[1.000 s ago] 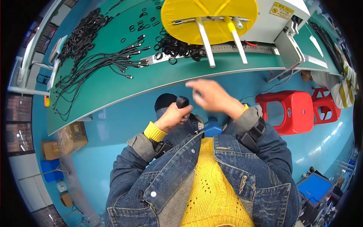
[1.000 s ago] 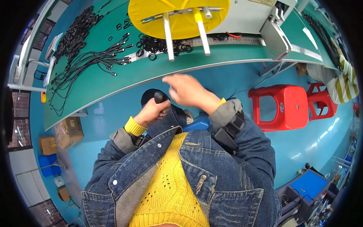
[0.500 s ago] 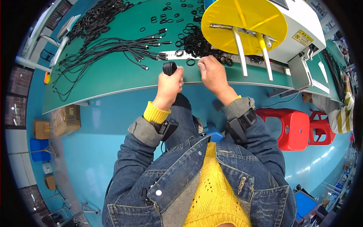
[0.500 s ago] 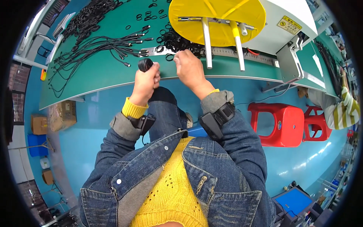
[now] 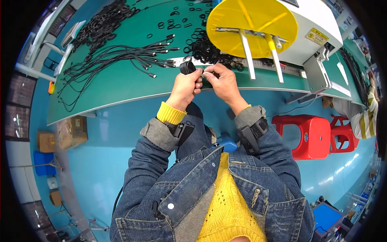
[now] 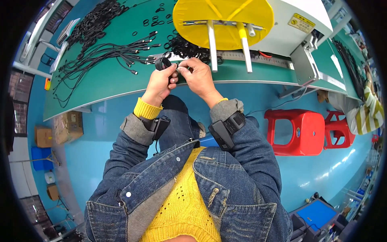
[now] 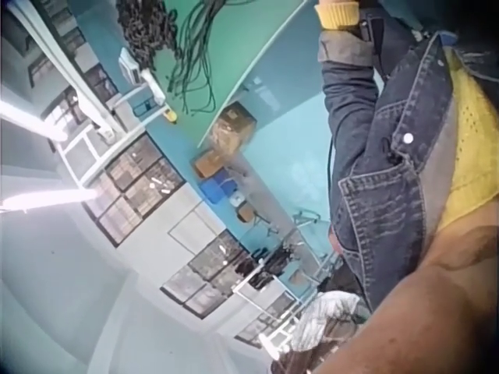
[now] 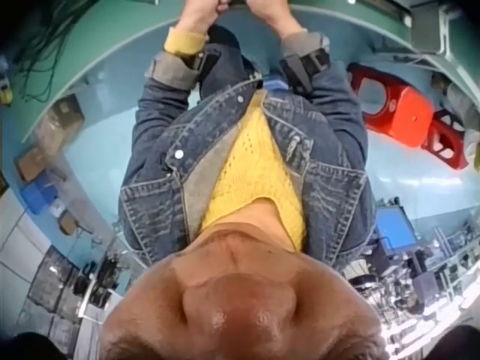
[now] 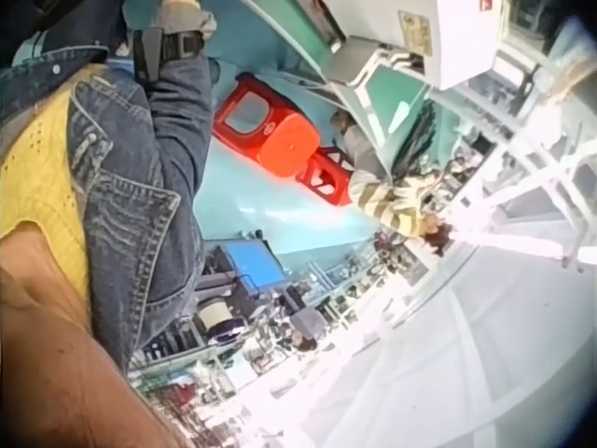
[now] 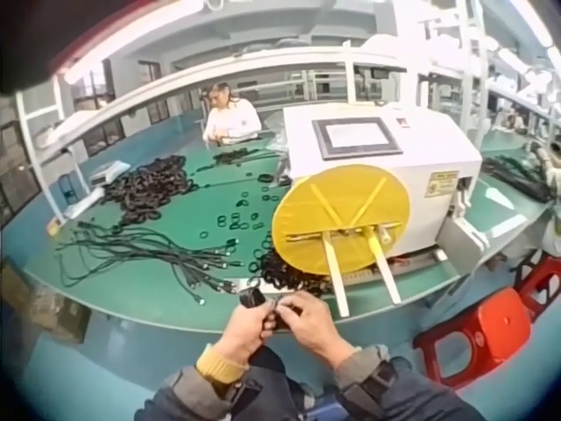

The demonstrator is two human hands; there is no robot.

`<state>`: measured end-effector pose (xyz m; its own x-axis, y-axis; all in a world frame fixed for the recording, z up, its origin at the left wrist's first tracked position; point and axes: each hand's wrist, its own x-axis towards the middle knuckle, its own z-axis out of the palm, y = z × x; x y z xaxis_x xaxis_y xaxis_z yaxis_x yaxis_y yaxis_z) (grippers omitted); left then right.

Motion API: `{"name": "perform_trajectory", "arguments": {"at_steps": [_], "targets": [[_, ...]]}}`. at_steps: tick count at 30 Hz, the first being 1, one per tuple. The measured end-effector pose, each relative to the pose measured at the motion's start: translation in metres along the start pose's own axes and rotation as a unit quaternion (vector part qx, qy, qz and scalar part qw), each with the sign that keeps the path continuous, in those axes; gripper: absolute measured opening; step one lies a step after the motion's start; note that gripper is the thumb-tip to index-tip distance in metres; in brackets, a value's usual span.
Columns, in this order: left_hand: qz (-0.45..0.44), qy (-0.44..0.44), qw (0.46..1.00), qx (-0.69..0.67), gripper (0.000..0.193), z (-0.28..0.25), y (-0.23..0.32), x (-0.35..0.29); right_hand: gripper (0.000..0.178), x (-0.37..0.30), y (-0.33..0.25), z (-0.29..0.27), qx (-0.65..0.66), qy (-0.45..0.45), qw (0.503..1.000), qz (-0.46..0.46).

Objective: Wind electrical cables onto a spooling and tying machine at a production workstation.

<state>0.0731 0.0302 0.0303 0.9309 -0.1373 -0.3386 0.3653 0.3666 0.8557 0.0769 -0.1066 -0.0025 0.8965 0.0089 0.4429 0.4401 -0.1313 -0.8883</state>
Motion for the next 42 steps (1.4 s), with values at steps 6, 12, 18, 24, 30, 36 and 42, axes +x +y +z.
{"name": "perform_trajectory", "arguments": {"at_steps": [6, 12, 18, 24, 30, 36, 42], "targets": [[0.053, -0.008, 0.988, 0.145, 0.017, 0.011, -0.009, 0.017, 0.006, -0.002, -0.006, -0.023, 0.264, 0.045, 0.946, 0.182], [0.327, 0.044, 0.805, 0.492, 0.016, 0.016, -0.014, 0.028, 0.007, -0.016, -0.023, -0.058, 0.454, 0.123, 0.847, 0.247], [0.325, 0.057, 0.793, 0.512, 0.018, 0.016, 0.003, 0.028, 0.006, -0.033, -0.028, -0.083, 0.412, 0.125, 0.862, 0.268], [0.192, -0.024, 0.936, 0.294, 0.03, 0.03, -0.001, -0.011, 0.01, -0.043, -0.046, -0.08, 0.369, 0.046, 0.882, 0.288], [0.022, -0.171, 0.955, 0.241, 0.014, 0.045, -0.01, -0.043, 0.01, -0.056, -0.056, -0.072, 0.38, -0.046, 0.876, 0.293], [0.022, -0.204, 0.956, 0.208, 0.01, 0.032, -0.015, -0.047, 0.01, -0.091, -0.08, -0.068, 0.447, -0.115, 0.852, 0.248], [-0.05, -0.255, 0.928, 0.268, 0.01, 0.045, -0.029, -0.059, 0.022, -0.089, -0.078, -0.103, 0.212, -0.113, 0.918, 0.315]]}}
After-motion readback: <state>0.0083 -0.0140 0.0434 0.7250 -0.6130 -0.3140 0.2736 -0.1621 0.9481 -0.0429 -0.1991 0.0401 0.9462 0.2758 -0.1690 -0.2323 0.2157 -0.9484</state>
